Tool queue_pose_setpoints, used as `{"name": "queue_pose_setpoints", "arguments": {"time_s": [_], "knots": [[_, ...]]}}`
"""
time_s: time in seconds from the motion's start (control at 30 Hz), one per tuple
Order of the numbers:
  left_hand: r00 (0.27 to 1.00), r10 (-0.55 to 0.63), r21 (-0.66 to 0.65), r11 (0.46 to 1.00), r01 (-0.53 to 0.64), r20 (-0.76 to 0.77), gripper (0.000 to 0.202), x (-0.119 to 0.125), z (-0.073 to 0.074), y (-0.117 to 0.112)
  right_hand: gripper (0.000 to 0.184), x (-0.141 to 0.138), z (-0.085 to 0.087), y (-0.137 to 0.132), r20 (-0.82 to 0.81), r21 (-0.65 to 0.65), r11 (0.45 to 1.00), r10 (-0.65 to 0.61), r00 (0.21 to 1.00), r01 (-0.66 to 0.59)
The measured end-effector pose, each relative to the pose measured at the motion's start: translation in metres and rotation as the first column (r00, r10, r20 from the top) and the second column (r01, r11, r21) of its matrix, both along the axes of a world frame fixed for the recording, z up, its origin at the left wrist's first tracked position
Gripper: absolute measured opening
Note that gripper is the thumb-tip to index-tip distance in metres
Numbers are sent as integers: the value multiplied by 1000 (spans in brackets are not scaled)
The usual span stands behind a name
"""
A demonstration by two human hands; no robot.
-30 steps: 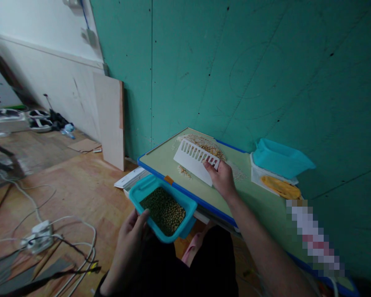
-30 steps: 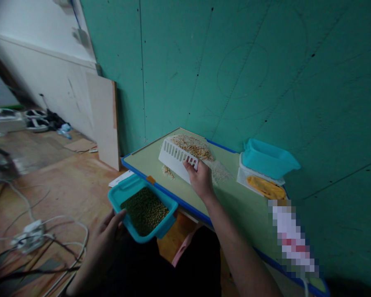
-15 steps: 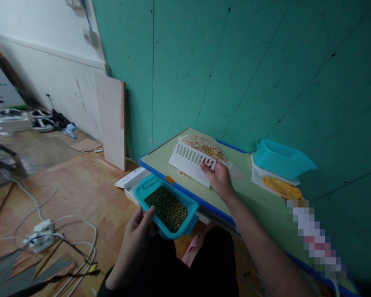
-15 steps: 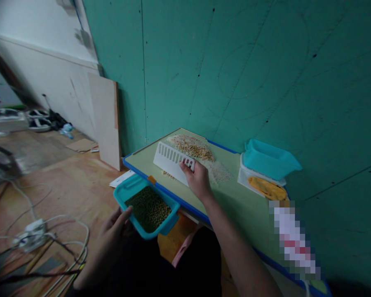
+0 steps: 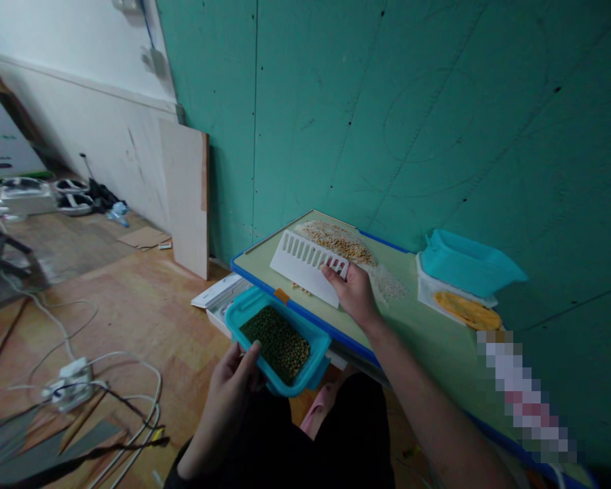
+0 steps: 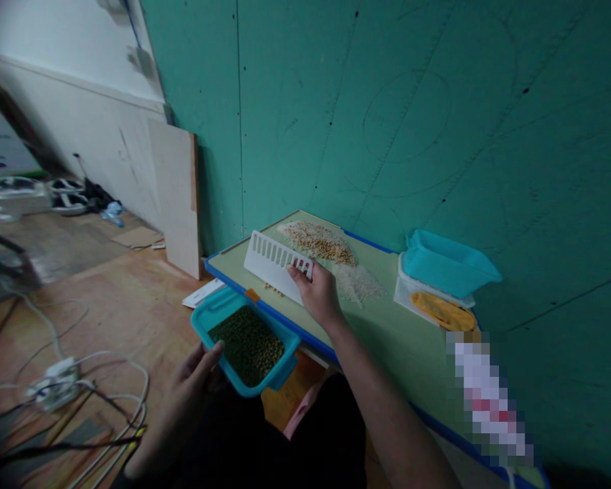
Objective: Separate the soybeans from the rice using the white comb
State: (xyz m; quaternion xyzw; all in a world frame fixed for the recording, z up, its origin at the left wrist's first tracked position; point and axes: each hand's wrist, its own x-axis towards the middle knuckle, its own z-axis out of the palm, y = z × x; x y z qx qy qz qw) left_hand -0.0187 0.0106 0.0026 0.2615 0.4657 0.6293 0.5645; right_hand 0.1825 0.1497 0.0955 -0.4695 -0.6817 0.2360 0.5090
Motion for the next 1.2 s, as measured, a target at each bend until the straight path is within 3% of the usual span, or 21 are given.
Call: {"name": "queue_pose_setpoints", "arguments": {"time_s": [0.63, 1.2], "knots": [[1000, -27, 38, 999, 27, -16, 35, -2, 2, 1, 33, -11, -3, -5, -15, -31, 998, 48, 999, -49], [1000, -4, 8, 1000, 4, 27, 31, 1, 4, 0, 27, -5, 3, -33, 43, -15, 997, 74, 996, -74]]}}
